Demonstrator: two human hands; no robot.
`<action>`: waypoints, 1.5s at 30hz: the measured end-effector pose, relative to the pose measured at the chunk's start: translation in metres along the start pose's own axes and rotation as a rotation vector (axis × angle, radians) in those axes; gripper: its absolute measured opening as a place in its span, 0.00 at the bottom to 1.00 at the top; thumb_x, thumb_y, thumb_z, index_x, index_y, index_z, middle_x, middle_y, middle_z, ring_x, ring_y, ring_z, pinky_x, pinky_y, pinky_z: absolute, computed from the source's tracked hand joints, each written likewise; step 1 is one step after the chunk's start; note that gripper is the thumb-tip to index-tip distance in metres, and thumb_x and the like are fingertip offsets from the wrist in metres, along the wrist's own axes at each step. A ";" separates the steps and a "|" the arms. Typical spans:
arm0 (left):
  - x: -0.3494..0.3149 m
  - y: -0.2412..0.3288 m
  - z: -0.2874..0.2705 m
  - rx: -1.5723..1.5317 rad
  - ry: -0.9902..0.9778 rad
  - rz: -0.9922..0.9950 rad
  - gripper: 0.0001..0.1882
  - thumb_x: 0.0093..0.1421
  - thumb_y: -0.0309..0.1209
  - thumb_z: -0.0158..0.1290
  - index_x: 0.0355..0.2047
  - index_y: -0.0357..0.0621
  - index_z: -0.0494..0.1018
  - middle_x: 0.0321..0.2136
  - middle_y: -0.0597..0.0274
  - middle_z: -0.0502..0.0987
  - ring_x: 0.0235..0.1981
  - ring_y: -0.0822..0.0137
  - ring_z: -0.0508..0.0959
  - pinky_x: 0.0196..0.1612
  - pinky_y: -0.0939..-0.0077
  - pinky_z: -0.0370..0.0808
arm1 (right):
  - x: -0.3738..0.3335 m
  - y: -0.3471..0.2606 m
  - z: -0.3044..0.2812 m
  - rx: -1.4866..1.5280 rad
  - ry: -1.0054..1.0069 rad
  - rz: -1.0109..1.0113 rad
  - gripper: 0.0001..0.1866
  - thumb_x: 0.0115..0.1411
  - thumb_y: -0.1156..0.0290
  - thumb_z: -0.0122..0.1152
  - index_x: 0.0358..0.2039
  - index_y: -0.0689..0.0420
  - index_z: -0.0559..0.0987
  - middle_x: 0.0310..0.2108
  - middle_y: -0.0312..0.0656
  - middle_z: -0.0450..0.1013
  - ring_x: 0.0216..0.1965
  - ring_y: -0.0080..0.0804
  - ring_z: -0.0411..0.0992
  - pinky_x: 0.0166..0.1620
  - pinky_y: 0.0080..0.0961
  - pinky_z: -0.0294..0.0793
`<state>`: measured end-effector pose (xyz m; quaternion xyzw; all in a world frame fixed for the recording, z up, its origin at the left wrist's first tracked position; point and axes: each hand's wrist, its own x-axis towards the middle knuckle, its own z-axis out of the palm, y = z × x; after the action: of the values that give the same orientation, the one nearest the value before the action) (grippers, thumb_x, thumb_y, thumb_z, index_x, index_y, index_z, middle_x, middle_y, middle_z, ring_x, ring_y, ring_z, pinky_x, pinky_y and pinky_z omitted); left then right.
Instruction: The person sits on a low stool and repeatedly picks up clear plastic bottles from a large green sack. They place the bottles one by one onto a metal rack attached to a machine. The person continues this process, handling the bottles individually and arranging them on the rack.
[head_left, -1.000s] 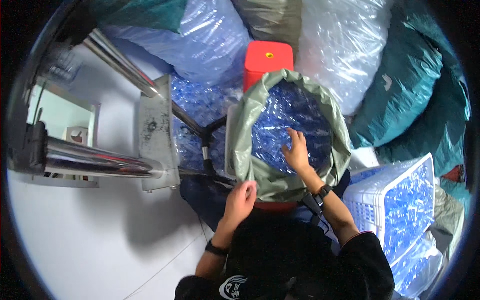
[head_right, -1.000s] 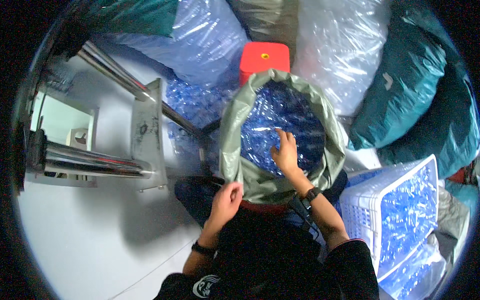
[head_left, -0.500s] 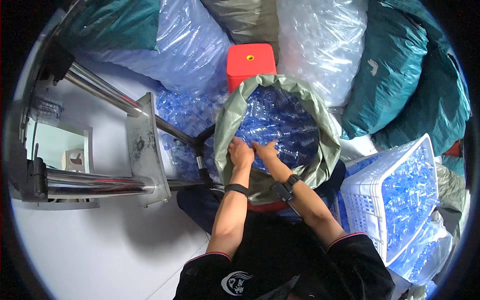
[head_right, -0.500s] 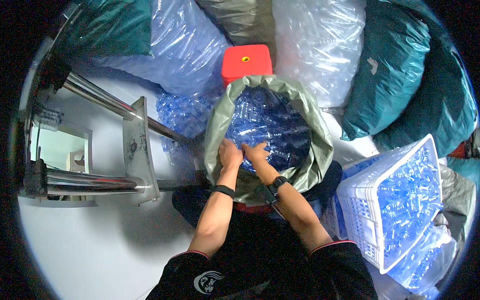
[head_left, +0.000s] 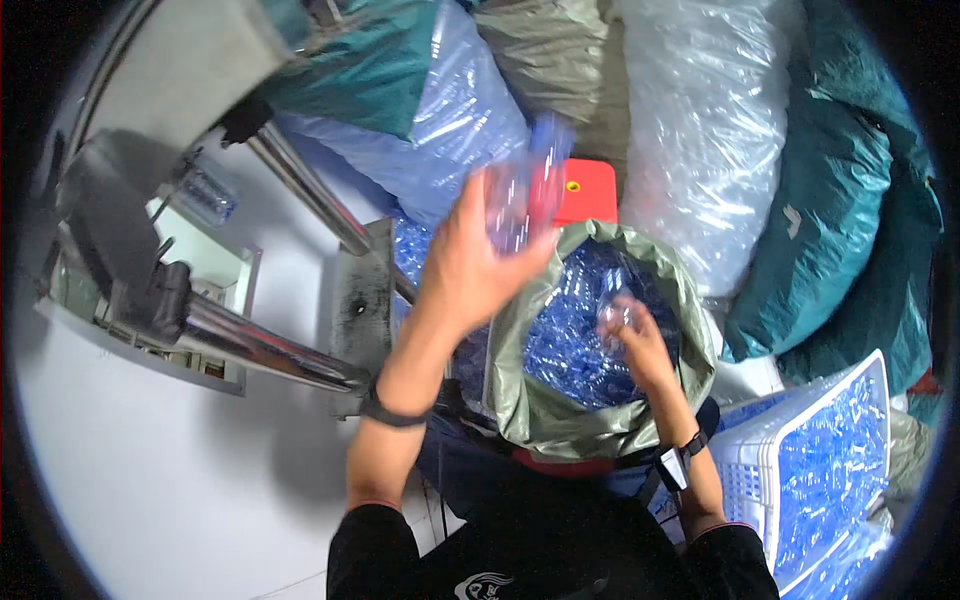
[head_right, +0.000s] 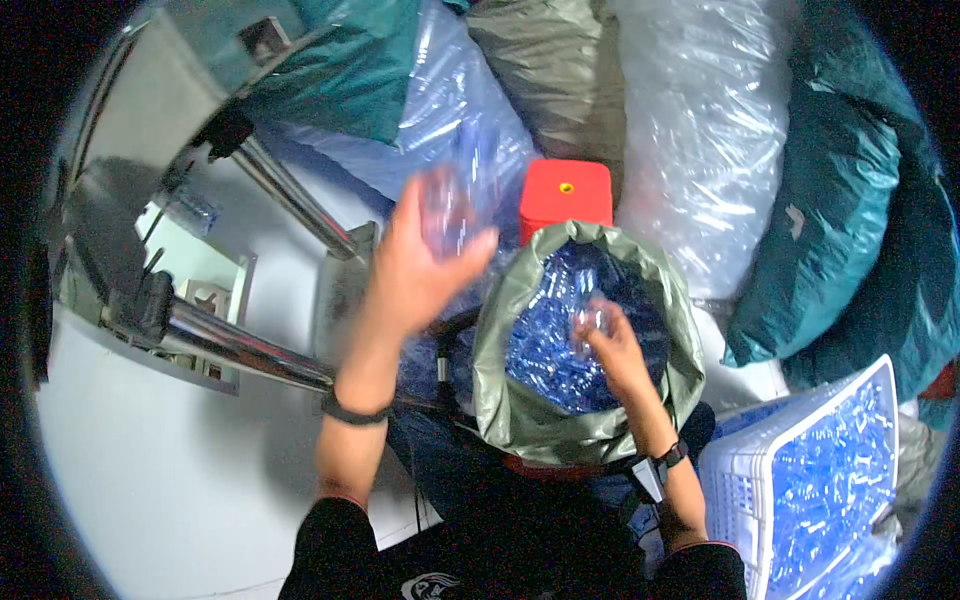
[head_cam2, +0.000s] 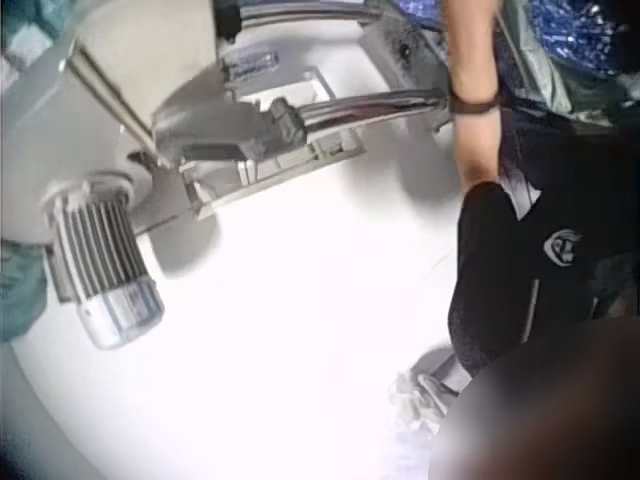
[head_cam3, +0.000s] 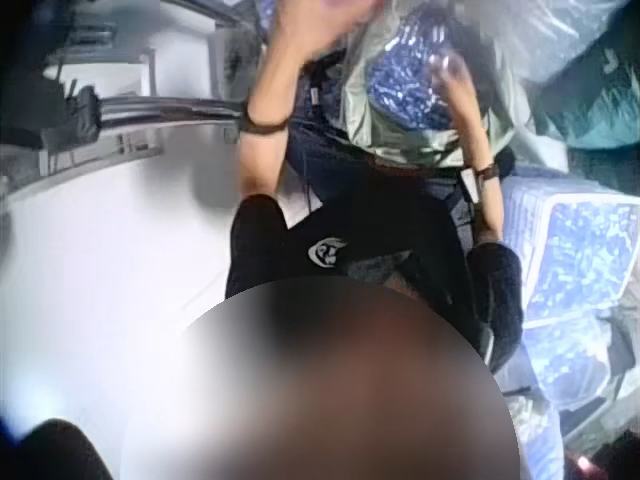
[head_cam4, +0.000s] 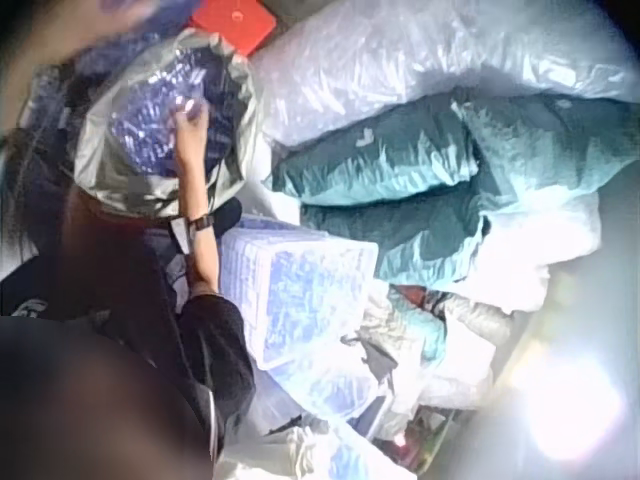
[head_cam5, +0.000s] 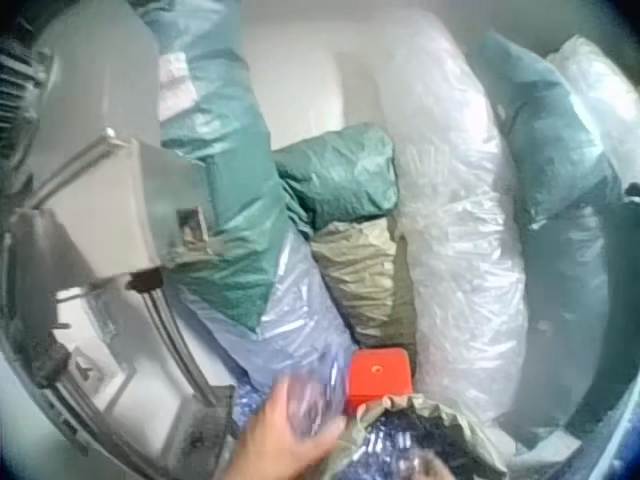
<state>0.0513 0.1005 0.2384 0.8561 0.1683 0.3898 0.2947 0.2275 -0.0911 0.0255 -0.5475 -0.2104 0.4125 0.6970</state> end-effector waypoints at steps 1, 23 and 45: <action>0.032 0.009 -0.007 -0.107 0.030 0.006 0.41 0.54 0.44 0.68 0.61 0.38 0.63 0.48 0.46 0.79 0.48 0.49 0.81 0.54 0.56 0.76 | 0.008 -0.024 0.007 0.030 -0.074 -0.125 0.26 0.65 0.75 0.59 0.63 0.56 0.66 0.50 0.41 0.74 0.48 0.35 0.77 0.50 0.32 0.78; -0.151 -0.069 0.046 -0.728 0.076 -0.740 0.46 0.68 0.38 0.56 0.74 0.50 0.36 0.58 0.55 0.68 0.51 0.63 0.77 0.27 0.75 0.83 | 0.094 -0.215 0.316 0.008 0.166 -1.209 0.47 0.52 0.74 0.74 0.70 0.61 0.60 0.54 0.52 0.67 0.54 0.47 0.69 0.60 0.38 0.69; -0.210 -0.142 0.213 0.546 -0.442 -0.115 0.23 0.64 0.31 0.54 0.60 0.45 0.70 0.58 0.50 0.71 0.60 0.50 0.71 0.60 0.53 0.68 | -0.006 0.082 -0.060 -1.147 0.480 -0.316 0.32 0.46 0.84 0.61 0.56 0.55 0.78 0.52 0.46 0.73 0.55 0.51 0.70 0.59 0.42 0.70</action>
<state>0.0721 0.0215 -0.0829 0.9560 0.2466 0.1187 0.1059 0.2404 -0.1258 -0.0691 -0.8729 -0.3139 -0.0072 0.3734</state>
